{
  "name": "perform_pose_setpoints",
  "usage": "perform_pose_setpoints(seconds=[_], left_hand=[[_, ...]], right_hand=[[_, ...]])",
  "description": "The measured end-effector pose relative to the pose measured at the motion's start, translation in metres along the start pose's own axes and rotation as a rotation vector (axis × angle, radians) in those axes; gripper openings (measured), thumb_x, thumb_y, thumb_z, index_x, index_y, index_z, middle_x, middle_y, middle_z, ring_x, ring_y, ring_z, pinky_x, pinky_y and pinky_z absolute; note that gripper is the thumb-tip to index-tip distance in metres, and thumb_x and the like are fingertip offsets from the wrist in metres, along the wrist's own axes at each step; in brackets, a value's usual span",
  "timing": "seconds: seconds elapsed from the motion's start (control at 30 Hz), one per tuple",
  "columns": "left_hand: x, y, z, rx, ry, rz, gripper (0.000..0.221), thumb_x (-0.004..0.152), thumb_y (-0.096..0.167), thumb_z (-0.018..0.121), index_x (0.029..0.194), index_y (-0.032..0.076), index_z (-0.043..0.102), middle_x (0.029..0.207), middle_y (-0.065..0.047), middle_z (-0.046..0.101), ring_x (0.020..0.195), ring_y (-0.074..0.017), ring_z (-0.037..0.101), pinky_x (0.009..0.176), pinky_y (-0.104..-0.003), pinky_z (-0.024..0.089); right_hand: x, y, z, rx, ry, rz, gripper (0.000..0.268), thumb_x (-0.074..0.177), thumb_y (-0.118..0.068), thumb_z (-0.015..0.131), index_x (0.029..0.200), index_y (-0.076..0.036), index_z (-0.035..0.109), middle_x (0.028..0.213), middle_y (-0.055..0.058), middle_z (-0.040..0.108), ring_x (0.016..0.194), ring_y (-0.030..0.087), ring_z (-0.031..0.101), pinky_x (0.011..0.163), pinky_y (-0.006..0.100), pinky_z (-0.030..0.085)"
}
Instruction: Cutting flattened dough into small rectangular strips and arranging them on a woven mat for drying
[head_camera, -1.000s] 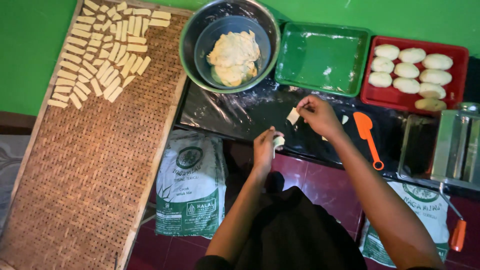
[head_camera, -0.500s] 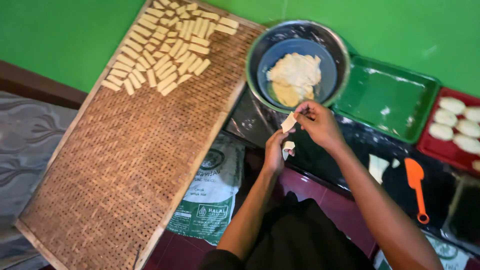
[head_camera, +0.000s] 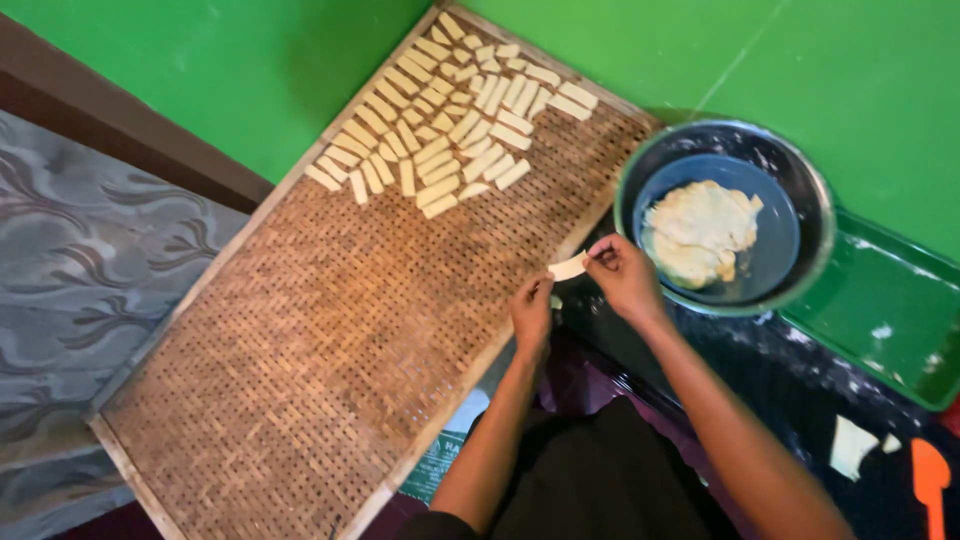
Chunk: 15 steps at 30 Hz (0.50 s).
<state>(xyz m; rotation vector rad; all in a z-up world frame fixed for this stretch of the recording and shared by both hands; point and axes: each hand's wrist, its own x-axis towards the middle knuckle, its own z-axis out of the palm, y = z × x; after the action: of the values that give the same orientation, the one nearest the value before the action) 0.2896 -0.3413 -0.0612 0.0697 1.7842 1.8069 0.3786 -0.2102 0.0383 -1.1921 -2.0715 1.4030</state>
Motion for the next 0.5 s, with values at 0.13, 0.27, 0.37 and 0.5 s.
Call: perform_pose_setpoints(seconds=[0.13,0.27,0.37,0.5], left_hand=[[0.045,0.003,-0.026,0.116,-0.034,0.015,0.018,0.098,0.026,0.072,0.111,0.016,0.079,0.099,-0.006,0.074,0.093,-0.0183,0.066,0.087,-0.04,0.055],[0.07,0.045,-0.027,0.124,0.032,0.027,0.013,0.083,0.019,0.079,0.095,0.015,0.082,0.068,-0.002,0.06,0.069,-0.0136,0.055,0.069,-0.032,0.052],[0.103,0.06,-0.018,0.131,-0.002,0.057,0.014,0.083,0.017,0.078,0.096,0.014,0.082,0.068,-0.001,0.057,0.069,-0.0129,0.053,0.068,-0.031,0.051],[0.156,0.083,0.004,0.185,-0.065,0.173,0.014,0.084,0.016,0.076,0.096,0.009,0.079,0.072,-0.01,0.059,0.075,-0.0188,0.056,0.074,-0.038,0.051]], right_hand=[[0.023,0.005,0.042,-0.082,0.012,0.092,0.014,0.086,-0.023,0.078,0.099,-0.02,0.072,0.095,0.005,0.074,0.084,0.022,0.074,0.071,0.034,0.056],[0.04,-0.017,0.056,0.003,0.065,0.141,0.013,0.085,-0.019,0.078,0.097,-0.017,0.073,0.091,0.01,0.075,0.077,0.027,0.074,0.068,0.036,0.056],[0.062,-0.016,0.068,0.087,0.118,0.169,0.011,0.086,-0.017,0.076,0.096,-0.015,0.071,0.079,0.009,0.073,0.062,0.024,0.069,0.059,0.032,0.054],[0.103,-0.016,0.076,0.245,0.216,0.194,0.007,0.088,-0.013,0.071,0.093,-0.01,0.069,0.073,0.009,0.069,0.047,0.017,0.061,0.048,0.027,0.047]])
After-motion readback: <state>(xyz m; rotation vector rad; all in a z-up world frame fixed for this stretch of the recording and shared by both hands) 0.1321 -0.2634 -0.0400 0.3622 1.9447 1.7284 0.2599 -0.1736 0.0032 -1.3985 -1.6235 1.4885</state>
